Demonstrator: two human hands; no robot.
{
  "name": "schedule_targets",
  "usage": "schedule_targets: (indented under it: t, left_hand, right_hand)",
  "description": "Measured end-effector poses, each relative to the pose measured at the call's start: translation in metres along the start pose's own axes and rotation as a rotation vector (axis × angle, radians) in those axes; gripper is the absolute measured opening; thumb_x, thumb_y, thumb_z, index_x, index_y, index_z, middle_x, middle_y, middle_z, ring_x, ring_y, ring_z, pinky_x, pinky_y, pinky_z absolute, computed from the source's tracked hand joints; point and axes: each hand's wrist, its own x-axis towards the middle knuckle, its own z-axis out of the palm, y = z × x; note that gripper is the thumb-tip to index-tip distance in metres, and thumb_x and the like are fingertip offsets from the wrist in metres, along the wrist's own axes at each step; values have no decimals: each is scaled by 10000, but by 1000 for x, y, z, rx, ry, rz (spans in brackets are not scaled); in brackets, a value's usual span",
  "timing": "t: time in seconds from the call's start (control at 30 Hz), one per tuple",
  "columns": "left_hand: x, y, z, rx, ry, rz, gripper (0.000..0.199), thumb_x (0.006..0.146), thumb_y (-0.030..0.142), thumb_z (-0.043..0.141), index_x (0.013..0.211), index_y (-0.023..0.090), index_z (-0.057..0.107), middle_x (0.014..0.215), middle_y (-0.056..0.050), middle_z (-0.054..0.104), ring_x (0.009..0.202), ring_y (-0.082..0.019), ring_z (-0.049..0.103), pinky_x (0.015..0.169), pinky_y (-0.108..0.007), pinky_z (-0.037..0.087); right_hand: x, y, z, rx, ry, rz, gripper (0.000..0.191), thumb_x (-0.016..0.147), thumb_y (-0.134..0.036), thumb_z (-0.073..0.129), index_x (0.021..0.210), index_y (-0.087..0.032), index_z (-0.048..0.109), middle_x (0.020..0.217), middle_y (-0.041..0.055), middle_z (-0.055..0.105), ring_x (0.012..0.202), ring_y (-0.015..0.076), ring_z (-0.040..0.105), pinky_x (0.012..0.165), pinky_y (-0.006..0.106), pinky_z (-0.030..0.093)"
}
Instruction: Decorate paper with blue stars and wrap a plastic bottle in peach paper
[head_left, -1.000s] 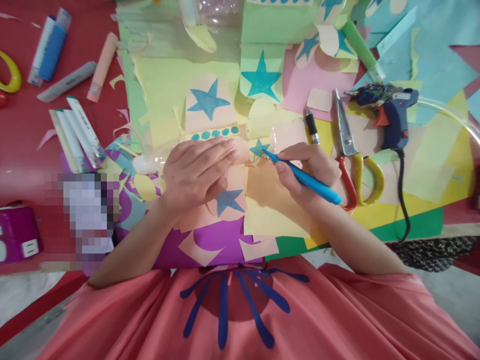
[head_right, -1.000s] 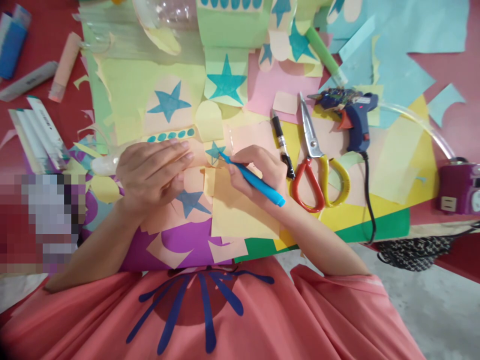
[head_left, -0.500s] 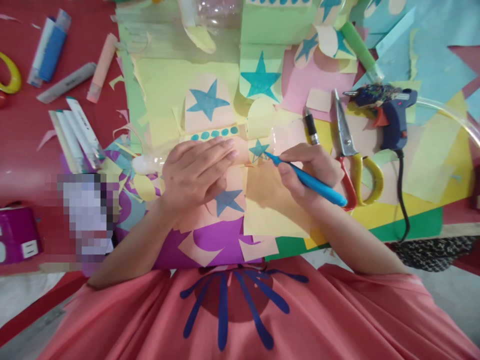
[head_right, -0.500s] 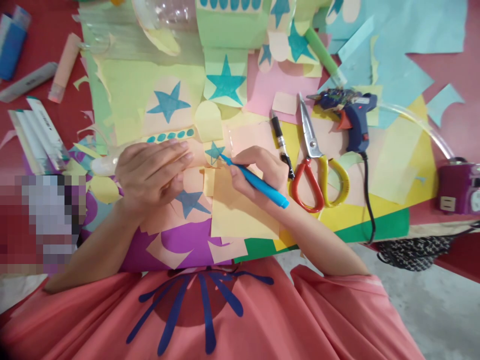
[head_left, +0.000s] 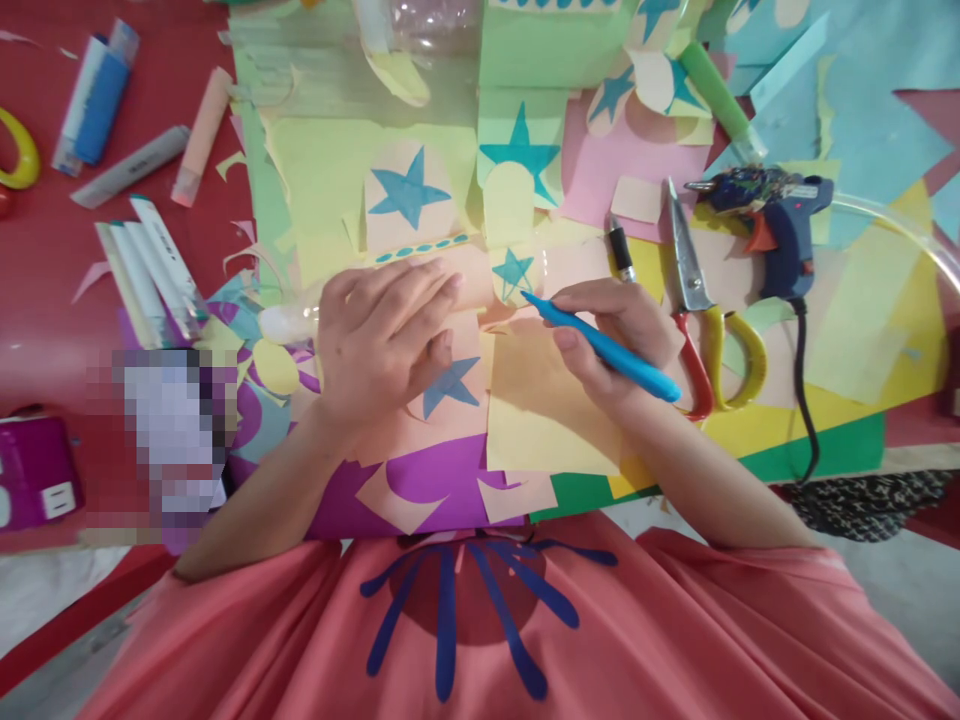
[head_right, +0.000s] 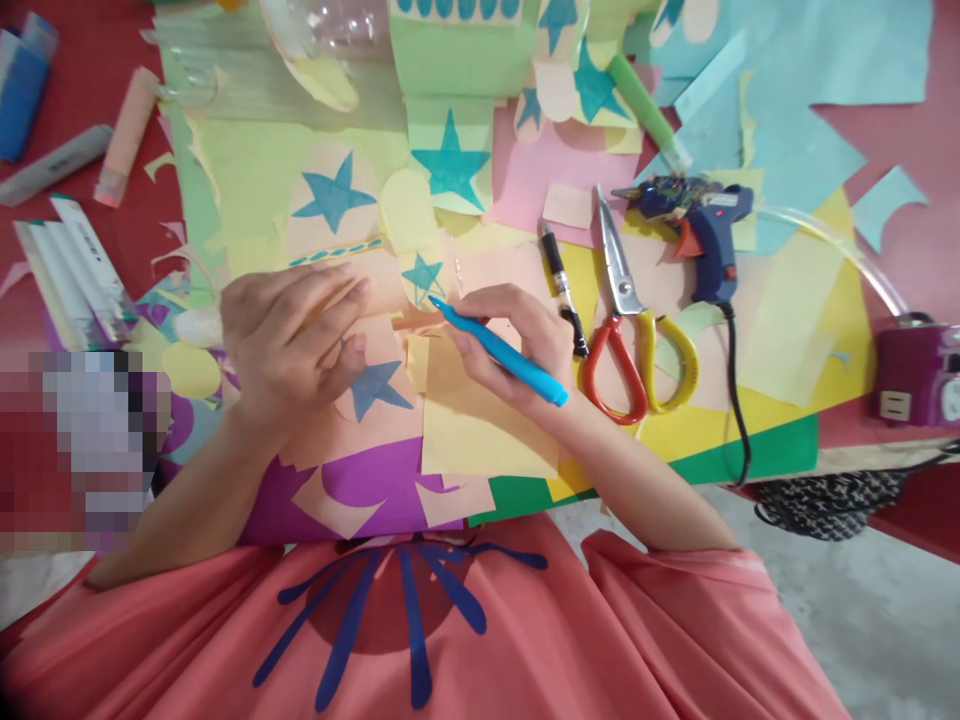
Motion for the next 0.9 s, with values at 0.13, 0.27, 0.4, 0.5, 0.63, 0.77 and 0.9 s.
schedule_targets:
  t: [0.13,0.27,0.4,0.5,0.63,0.77,0.9]
  left_hand:
    - [-3,-7,4,-12,-10,23,384,966,319,497,1350,318,523,1224,-6,724,1111,-206,670,915,-406,482]
    - [-4,-8,5,-51,-21,5,384,969,309,497,1350,341,527,1236,-1,719,1113,-222,671,926,-429,474]
    - [-1,-6,3,-31,50,52,379,935,270,548,1314,288,560,1161,-22,748,1047,-225,694,872,-405,498]
    - [-2,-7,5,-56,52,44,368,949,285,528,1316,305,561,1178,-22,740,1053,-228,691,903,-426,496]
    - [-8,-11,8,-187,-41,-77,346,969,341,499,1306,319,575,1226,-23,721,1133,-255,665,1009,-506,453]
    - [-12,-13,10,-274,-136,-171,352,969,391,492,1300,321,590,1240,-34,714,1179,-282,644,1072,-547,409]
    - [-11,-11,8,-172,-102,-105,361,966,364,496,1315,306,573,1248,-33,710,1167,-263,647,1053,-502,435]
  right_hand:
    - [2,0,1,-70,-16,-47,144,875,-195,649,997,-271,661,844,14,731,739,171,722,646,324,614]
    - [2,1,3,-107,-26,-78,136,876,-175,641,972,-268,662,823,1,731,731,161,721,631,302,607]
    - [1,3,5,-110,-14,-74,120,874,-192,642,969,-260,673,836,6,738,742,166,721,636,322,609]
    - [1,5,5,-115,-40,-68,135,873,-183,636,974,-262,679,848,3,744,757,161,721,654,326,609]
    - [0,6,5,-90,-56,-75,146,852,-143,647,953,-245,676,829,-5,745,747,147,721,648,300,607]
    - [0,6,6,-56,-45,-90,169,830,-124,673,949,-244,687,816,-1,746,734,153,727,633,293,606]
    - [2,4,6,-57,0,-100,172,847,-124,658,959,-252,685,809,9,736,728,164,725,624,302,601]
